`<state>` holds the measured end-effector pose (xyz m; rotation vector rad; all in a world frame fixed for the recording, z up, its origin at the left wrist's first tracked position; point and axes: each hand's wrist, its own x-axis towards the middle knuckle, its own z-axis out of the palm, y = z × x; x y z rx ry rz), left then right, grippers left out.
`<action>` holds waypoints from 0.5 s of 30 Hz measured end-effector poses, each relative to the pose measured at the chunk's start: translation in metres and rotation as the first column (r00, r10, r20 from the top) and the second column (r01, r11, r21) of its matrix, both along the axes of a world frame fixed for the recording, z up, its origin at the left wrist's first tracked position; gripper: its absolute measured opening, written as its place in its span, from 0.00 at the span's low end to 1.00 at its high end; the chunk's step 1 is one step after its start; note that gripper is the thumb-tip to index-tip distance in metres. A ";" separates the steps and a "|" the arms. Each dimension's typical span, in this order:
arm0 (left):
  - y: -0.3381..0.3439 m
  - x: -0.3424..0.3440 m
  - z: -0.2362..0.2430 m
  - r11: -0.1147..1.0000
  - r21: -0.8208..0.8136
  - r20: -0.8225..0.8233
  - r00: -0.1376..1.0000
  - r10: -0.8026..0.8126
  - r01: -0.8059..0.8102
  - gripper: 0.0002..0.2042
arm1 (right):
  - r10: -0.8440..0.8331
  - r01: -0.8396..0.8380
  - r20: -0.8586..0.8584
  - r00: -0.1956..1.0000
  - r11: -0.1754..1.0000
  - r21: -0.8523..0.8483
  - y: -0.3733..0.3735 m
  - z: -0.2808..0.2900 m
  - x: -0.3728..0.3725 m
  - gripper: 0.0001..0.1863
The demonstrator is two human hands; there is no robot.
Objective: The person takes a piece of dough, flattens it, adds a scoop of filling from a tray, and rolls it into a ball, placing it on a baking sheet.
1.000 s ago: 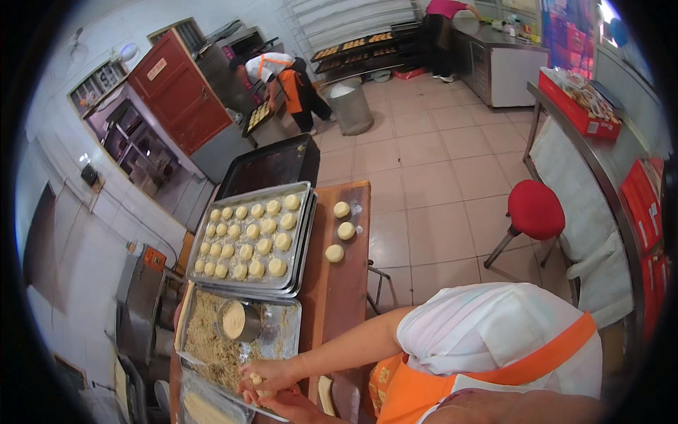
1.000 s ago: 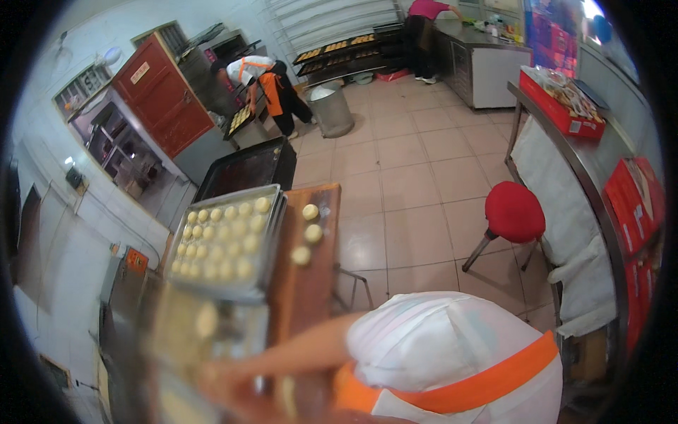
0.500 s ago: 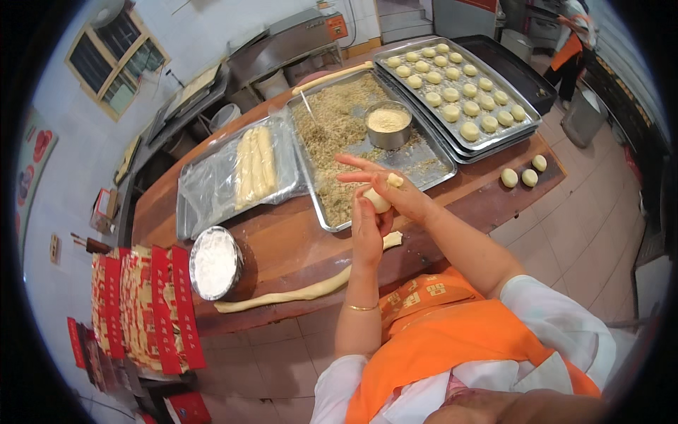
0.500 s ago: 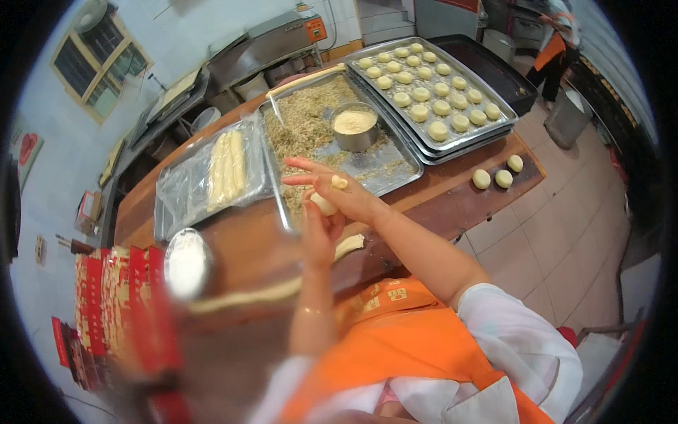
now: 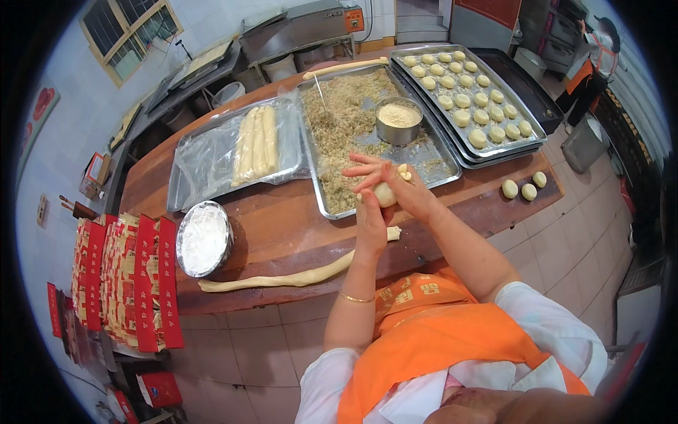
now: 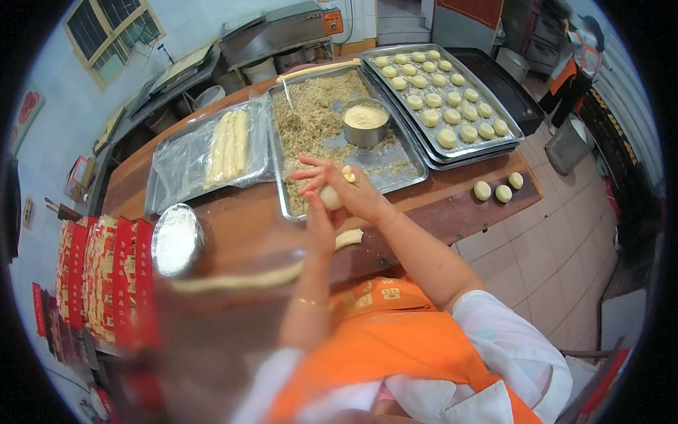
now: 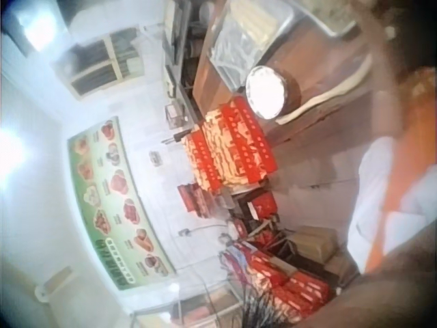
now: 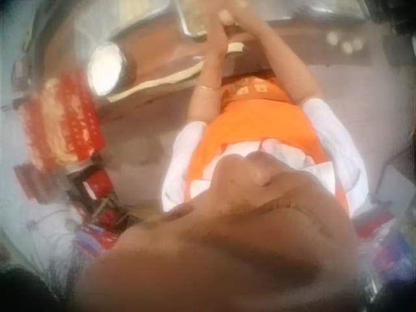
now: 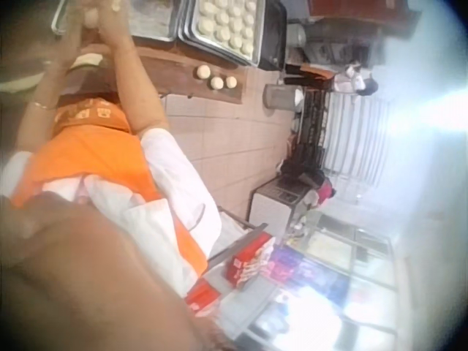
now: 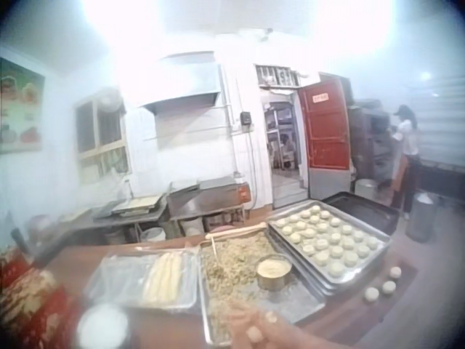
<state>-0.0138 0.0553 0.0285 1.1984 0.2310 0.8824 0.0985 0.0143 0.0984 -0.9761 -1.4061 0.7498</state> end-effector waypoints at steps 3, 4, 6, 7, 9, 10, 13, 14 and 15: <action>-0.011 0.002 0.019 0.993 0.086 -0.023 0.996 0.086 -0.083 0.33 | 0.034 -0.035 -0.026 0.999 0.998 -0.048 0.000 -0.006 0.012 0.37; -0.014 0.001 0.022 0.989 0.096 -0.031 0.992 0.120 -0.116 0.35 | 0.010 -0.011 -0.039 0.999 0.999 -0.031 0.000 -0.005 0.008 0.39; -0.013 0.001 0.016 0.989 0.046 -0.042 0.989 0.144 -0.142 0.35 | -0.029 0.028 -0.067 0.997 0.999 -0.016 -0.002 0.001 -0.002 0.39; -0.011 0.001 0.012 0.991 0.013 -0.046 0.990 0.131 -0.130 0.35 | -0.043 0.042 -0.081 0.996 0.999 -0.018 -0.004 0.006 -0.009 0.39; -0.001 -0.003 0.000 0.999 -0.046 -0.045 0.999 0.023 -0.026 0.33 | -0.029 0.028 -0.057 0.998 0.999 -0.021 -0.004 0.007 -0.010 0.39; 0.003 -0.005 -0.004 0.998 -0.056 -0.047 0.999 -0.021 0.019 0.33 | -0.002 0.002 -0.019 1.000 1.000 -0.023 -0.002 0.001 -0.005 0.39; 0.000 -0.004 -0.006 1.000 0.007 -0.021 0.999 0.029 -0.029 0.34 | 0.052 -0.051 0.022 0.998 0.998 -0.036 0.004 -0.006 0.009 0.40; -0.012 0.003 0.006 0.992 0.006 0.020 0.992 0.128 -0.128 0.35 | 0.062 -0.061 0.023 0.998 0.997 -0.044 0.004 -0.007 0.011 0.40; -0.015 0.003 0.013 0.990 -0.009 0.032 0.989 0.143 -0.142 0.34 | 0.026 -0.026 0.000 1.000 1.000 -0.017 0.002 -0.006 0.009 0.39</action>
